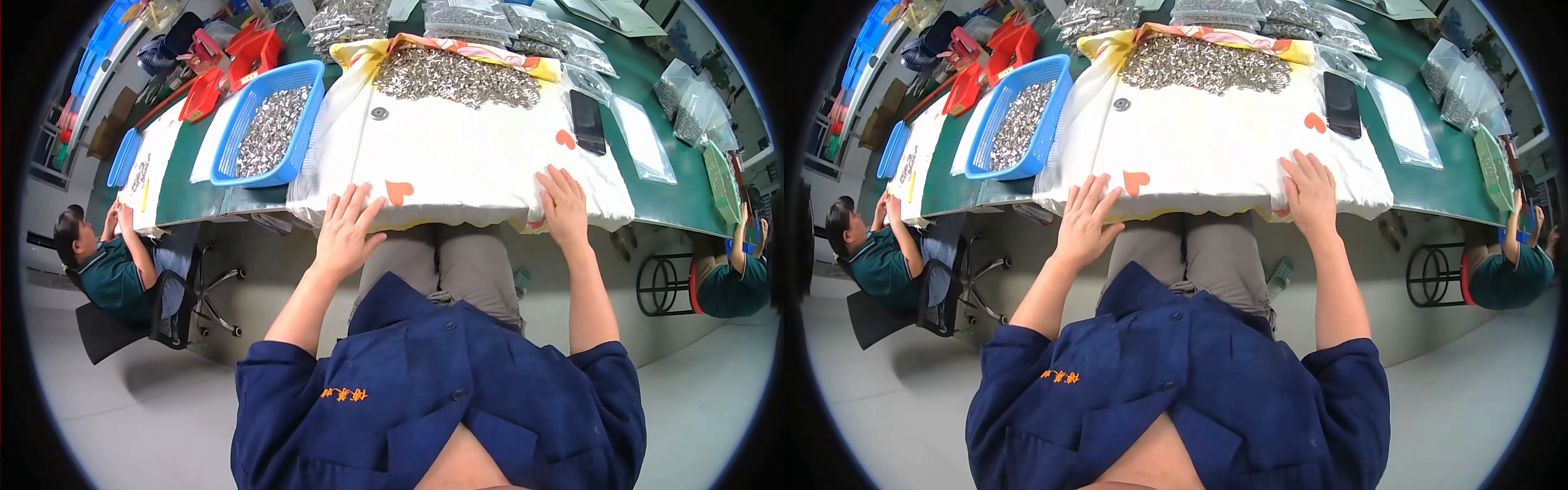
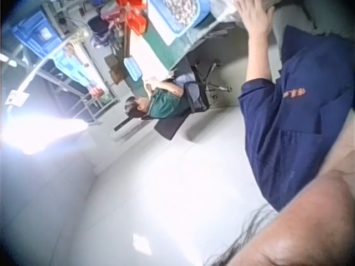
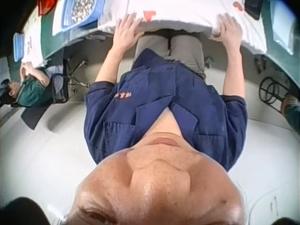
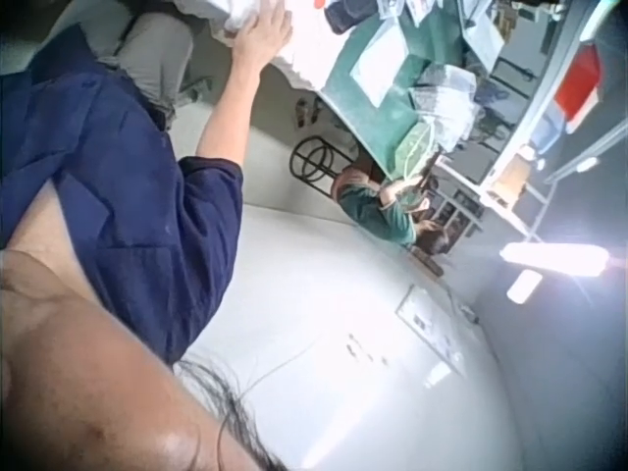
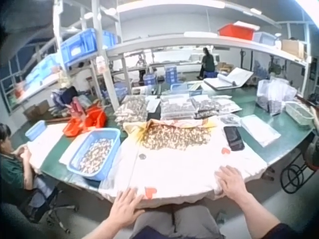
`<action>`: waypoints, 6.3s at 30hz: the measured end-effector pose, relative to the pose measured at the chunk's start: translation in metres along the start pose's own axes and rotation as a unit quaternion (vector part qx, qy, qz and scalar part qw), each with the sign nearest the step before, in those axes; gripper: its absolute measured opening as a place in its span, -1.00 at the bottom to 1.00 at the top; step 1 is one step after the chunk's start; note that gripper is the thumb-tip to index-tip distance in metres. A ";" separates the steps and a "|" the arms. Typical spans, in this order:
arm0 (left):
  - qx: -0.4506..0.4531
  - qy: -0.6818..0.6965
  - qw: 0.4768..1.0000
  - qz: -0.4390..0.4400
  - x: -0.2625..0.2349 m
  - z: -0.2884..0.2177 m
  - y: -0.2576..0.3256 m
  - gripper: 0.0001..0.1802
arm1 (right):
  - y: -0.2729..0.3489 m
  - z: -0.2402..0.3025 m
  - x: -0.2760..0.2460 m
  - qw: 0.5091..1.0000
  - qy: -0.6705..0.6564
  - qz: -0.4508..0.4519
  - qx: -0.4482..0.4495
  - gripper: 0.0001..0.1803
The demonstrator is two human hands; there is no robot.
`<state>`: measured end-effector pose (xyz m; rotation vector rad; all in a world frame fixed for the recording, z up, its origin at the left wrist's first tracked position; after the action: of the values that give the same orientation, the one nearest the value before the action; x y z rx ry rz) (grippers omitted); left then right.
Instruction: Inspecting and sorting small metal fasteners at a workbench in a manufacturing setting.
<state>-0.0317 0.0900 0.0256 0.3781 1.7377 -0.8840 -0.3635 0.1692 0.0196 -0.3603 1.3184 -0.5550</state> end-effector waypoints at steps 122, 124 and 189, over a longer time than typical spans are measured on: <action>-0.282 0.729 0.617 0.097 0.082 0.064 -0.180 -0.64 | -0.171 0.121 0.101 0.919 -0.390 0.051 0.006 -0.90; -0.282 0.736 0.607 0.100 0.082 0.065 -0.179 -0.64 | -0.174 0.117 0.102 0.906 -0.417 0.067 0.026 -0.90; -0.275 0.704 0.650 0.079 0.082 0.066 -0.181 -0.67 | -0.167 0.124 0.097 0.952 -0.299 0.001 -0.071 -0.92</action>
<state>-0.1321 -0.0936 0.0090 0.9121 3.1677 0.3813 -0.2575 -0.0302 0.0608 -0.5944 0.7702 -0.3101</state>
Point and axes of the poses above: each hand's wrist, its own y-axis away from the middle knuckle, its own x-axis out of the palm, z = x × y, the point moved 5 cm from there along -y, towards the middle knuckle, and after that the axes turned 9 degrees about -z, right-handed, at the moved point
